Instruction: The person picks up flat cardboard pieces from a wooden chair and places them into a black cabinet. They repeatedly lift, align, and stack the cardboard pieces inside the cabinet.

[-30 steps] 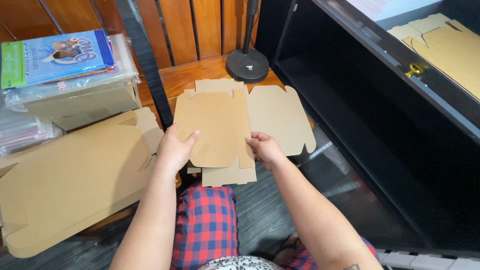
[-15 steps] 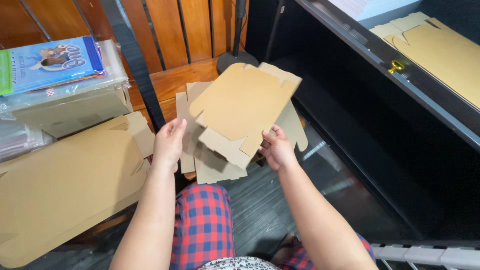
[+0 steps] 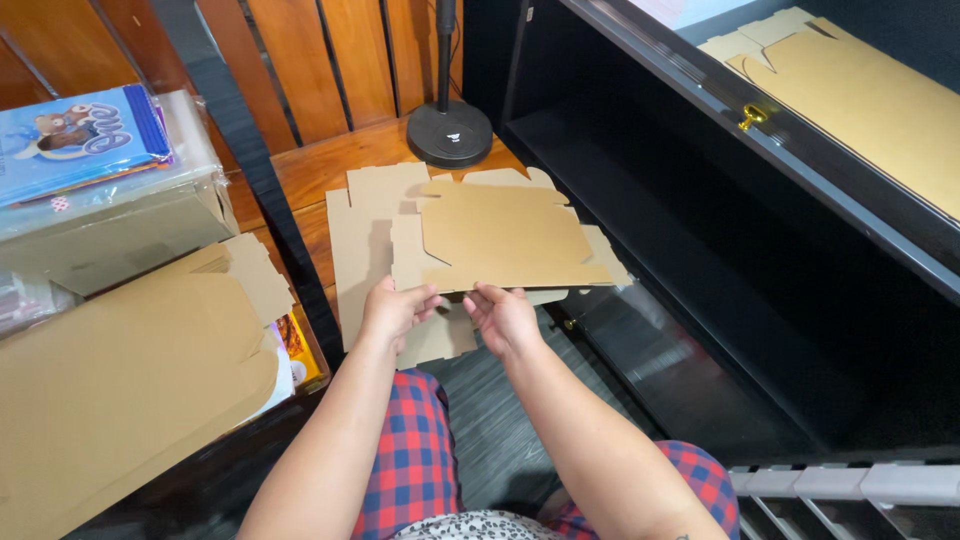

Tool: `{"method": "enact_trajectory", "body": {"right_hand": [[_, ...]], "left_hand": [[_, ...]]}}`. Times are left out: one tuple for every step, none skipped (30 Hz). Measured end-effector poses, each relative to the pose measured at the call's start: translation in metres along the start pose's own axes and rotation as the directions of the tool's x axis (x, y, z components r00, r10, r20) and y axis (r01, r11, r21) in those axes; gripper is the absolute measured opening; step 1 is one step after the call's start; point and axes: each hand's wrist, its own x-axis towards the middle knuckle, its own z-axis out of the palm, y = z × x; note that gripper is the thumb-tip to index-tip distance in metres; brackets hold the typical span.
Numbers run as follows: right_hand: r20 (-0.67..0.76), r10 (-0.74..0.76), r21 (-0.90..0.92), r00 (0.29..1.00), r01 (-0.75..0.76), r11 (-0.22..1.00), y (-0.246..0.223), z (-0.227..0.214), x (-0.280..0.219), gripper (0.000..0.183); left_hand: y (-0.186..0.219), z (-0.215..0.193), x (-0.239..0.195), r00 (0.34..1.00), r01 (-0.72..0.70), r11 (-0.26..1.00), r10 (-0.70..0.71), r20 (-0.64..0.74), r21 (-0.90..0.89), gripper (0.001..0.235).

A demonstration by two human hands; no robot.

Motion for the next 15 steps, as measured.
{"method": "enact_trajectory", "body": {"right_hand": [[-0.001, -0.001, 0.002, 1.000, 0.001, 1.000, -0.004, 0.000, -0.004, 0.041], [-0.014, 0.002, -0.006, 1.000, -0.002, 1.000, -0.008, 0.000, -0.008, 0.043], [-0.027, 0.004, -0.014, 1.000, -0.005, 1.000, -0.012, 0.000, -0.012, 0.044], [-0.029, 0.003, -0.014, 1.000, -0.003, 1.000, -0.012, -0.013, 0.002, 0.044], [-0.065, -0.042, -0.025, 0.997, 0.040, 0.999, -0.012, -0.027, 0.016, 0.043], [-0.101, -0.087, -0.037, 0.991, 0.083, 0.996, -0.012, -0.042, 0.030, 0.043], [-0.103, -0.088, -0.036, 0.991, 0.085, 0.996, -0.024, -0.048, 0.031, 0.043], [-0.164, -0.137, -0.042, 0.977, 0.132, 0.990, -0.035, -0.054, 0.031, 0.045], [-0.224, -0.185, -0.050, 0.957, 0.179, 0.983, -0.045, -0.061, 0.032, 0.047], [-0.227, -0.185, -0.051, 0.956, 0.178, 0.983, -0.054, -0.064, 0.029, 0.047], [-0.246, -0.213, -0.070, 0.946, 0.202, 0.977, -0.064, -0.068, 0.025, 0.045], [-0.263, -0.242, -0.088, 0.934, 0.226, 0.970, -0.073, -0.070, 0.023, 0.043], [-0.265, -0.243, -0.088, 0.933, 0.228, 0.970, -0.078, -0.070, 0.019, 0.043], [-0.276, -0.252, -0.112, 0.928, 0.229, 0.967, -0.084, -0.069, 0.016, 0.043], [-0.286, -0.261, -0.136, 0.922, 0.230, 0.964, -0.089, -0.068, 0.012, 0.043]], "left_hand": [[0.001, 0.000, 0.001, 1.000, 0.000, 1.000, 0.000, 0.002, 0.002, 0.051], [0.002, 0.001, 0.002, 1.000, -0.006, 1.000, 0.006, -0.025, 0.001, 0.044], [0.002, 0.001, 0.003, 0.999, -0.013, 1.000, 0.013, -0.052, 0.001, 0.038], [-0.001, -0.003, 0.009, 0.999, -0.012, 1.000, 0.013, -0.050, 0.002, 0.038], [-0.005, -0.006, 0.015, 0.998, -0.017, 1.000, 0.017, -0.065, 0.004, 0.036], [-0.009, -0.010, 0.021, 0.997, -0.021, 1.000, 0.021, -0.079, 0.006, 0.035], [-0.009, -0.013, 0.023, 0.997, -0.020, 1.000, 0.020, -0.077, 0.007, 0.035], [-0.010, -0.016, 0.025, 0.997, -0.013, 1.000, 0.014, -0.081, 0.013, 0.033], [-0.011, -0.020, 0.027, 0.996, -0.007, 1.000, 0.008, -0.086, 0.019, 0.032], [-0.010, -0.022, 0.026, 0.996, -0.004, 1.000, 0.005, -0.084, 0.019, 0.032], [-0.010, -0.024, 0.026, 0.995, -0.012, 1.000, 0.014, -0.099, 0.025, 0.032], [-0.009, -0.025, 0.026, 0.993, -0.022, 0.999, 0.025, -0.112, 0.031, 0.032], [-0.009, -0.026, 0.024, 0.994, -0.021, 0.999, 0.024, -0.109, 0.032, 0.032], [-0.007, -0.027, 0.023, 0.993, -0.022, 0.999, 0.026, -0.116, 0.039, 0.032], [-0.006, -0.028, 0.022, 0.992, -0.022, 0.999, 0.028, -0.123, 0.047, 0.032]]}}
